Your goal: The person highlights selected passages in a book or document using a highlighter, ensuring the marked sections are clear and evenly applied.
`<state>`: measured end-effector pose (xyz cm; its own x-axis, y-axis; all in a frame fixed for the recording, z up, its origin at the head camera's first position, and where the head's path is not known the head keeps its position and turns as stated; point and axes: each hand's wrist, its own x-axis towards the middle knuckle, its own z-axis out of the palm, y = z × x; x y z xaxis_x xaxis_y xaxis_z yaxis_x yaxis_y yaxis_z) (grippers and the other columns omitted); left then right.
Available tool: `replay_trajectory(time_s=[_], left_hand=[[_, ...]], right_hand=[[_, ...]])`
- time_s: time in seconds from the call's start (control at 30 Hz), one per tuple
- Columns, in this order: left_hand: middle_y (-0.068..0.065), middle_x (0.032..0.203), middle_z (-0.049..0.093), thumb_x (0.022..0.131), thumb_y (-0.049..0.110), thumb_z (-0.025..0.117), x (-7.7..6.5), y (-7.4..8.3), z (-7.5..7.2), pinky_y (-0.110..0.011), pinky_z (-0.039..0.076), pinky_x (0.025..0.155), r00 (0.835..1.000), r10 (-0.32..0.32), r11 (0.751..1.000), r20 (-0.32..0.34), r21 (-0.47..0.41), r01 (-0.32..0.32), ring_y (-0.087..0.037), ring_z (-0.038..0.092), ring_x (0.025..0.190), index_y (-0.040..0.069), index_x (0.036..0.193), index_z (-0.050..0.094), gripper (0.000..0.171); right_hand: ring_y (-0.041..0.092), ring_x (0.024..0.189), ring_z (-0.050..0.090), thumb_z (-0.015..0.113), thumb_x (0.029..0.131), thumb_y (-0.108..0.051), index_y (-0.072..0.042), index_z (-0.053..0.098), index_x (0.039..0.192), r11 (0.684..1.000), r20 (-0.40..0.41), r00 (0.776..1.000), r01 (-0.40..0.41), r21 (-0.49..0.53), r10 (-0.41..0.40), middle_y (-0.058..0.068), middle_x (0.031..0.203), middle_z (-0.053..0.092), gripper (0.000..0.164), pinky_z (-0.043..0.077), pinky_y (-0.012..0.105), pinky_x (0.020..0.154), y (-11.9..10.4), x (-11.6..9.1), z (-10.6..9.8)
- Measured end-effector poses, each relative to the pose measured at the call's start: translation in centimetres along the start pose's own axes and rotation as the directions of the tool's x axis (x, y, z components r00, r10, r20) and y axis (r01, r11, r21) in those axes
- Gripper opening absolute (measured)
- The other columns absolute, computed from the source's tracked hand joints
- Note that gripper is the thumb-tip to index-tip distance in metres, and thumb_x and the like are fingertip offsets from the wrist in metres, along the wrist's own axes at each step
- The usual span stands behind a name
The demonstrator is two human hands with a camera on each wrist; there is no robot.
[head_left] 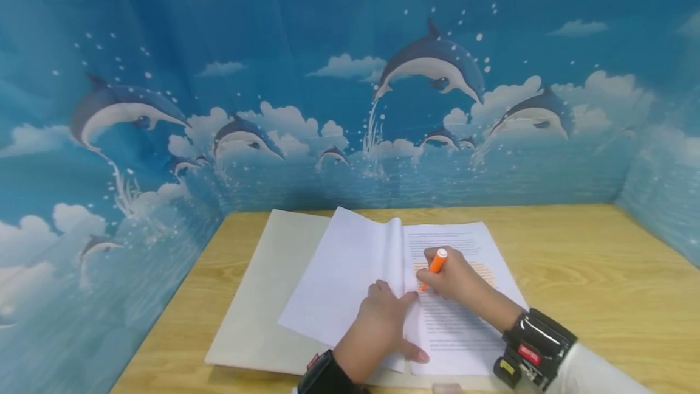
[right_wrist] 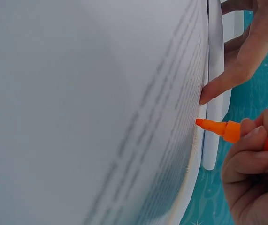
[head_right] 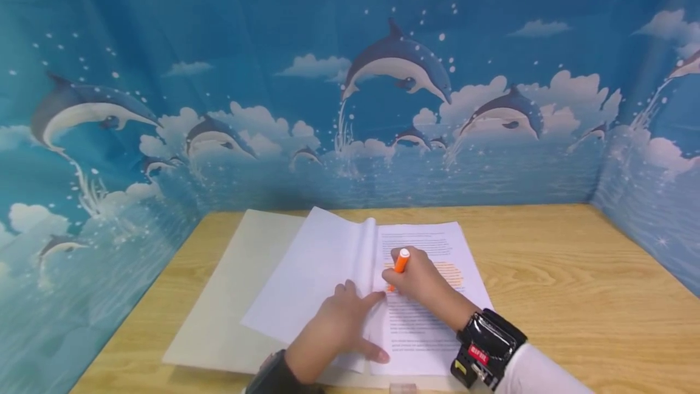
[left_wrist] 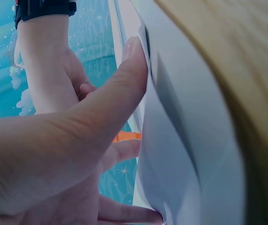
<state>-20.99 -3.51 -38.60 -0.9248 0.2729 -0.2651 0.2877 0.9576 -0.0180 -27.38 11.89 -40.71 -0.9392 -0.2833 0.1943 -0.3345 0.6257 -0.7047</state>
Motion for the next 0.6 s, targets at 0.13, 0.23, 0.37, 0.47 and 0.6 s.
replay_trajectory(time_s=[0.13,0.23,0.37,0.47,0.6], left_hand=[[-0.019,0.114,0.05,0.041,0.075,0.07,0.1,-0.1,0.1,-0.033,0.052,0.078,1.0,-0.001,1.0,0.009,-0.009,0.001,-0.025,0.047,0.096,0.04,0.138,0.04,0.107],[-0.019,0.118,0.049,0.041,0.074,0.071,0.2,-0.1,0.1,-0.036,0.053,0.082,0.999,-0.012,0.999,0.03,-0.047,0.013,-0.026,0.047,0.099,0.04,0.137,0.041,0.106],[-0.02,0.121,0.048,0.041,0.071,0.073,0.2,-0.1,0.1,-0.04,0.054,0.084,0.998,-0.034,0.994,0.059,-0.102,0.04,-0.027,0.047,0.099,0.041,0.137,0.041,0.106],[-0.02,0.122,0.048,0.04,0.07,0.074,0.3,-0.1,0.1,-0.04,0.054,0.084,0.998,-0.037,0.993,0.06,-0.109,0.043,-0.027,0.047,0.099,0.04,0.137,0.042,0.106],[-0.02,0.122,0.048,0.04,0.07,0.074,0.3,-0.1,0.2,-0.04,0.054,0.083,0.997,-0.039,0.992,0.065,-0.114,0.046,-0.027,0.048,0.099,0.04,0.137,0.042,0.106]], right_hand=[[0.008,0.034,0.04,0.062,0.071,-0.002,-0.013,0.033,0.058,1.0,-0.007,1.0,-0.01,0.002,0.01,-0.006,0.043,0.038,0.034,0.027,0.019,0.036,0.4,-0.1,-0.3],[0.009,0.035,0.042,0.062,0.071,-0.001,-0.013,0.032,0.058,1.0,-0.007,1.0,-0.021,-0.002,0.021,-0.005,0.044,0.038,0.035,0.029,0.019,0.036,0.6,-0.4,-0.6],[0.01,0.036,0.044,0.063,0.071,-0.001,-0.012,0.033,0.059,0.999,-0.012,0.999,-0.04,-0.013,0.039,-0.005,0.045,0.04,0.034,0.033,0.02,0.036,0.7,-0.6,-0.9],[0.01,0.036,0.044,0.063,0.072,-0.003,-0.013,0.033,0.059,0.998,-0.016,0.998,-0.062,-0.031,0.061,-0.004,0.046,0.04,0.034,0.033,0.02,0.035,0.9,-0.8,-1.2],[0.011,0.037,0.044,0.063,0.072,-0.005,-0.013,0.035,0.061,0.994,-0.02,0.996,-0.093,-0.05,0.092,-0.004,0.048,0.039,0.032,0.034,0.02,0.036,1.1,-1.0,-1.7]])
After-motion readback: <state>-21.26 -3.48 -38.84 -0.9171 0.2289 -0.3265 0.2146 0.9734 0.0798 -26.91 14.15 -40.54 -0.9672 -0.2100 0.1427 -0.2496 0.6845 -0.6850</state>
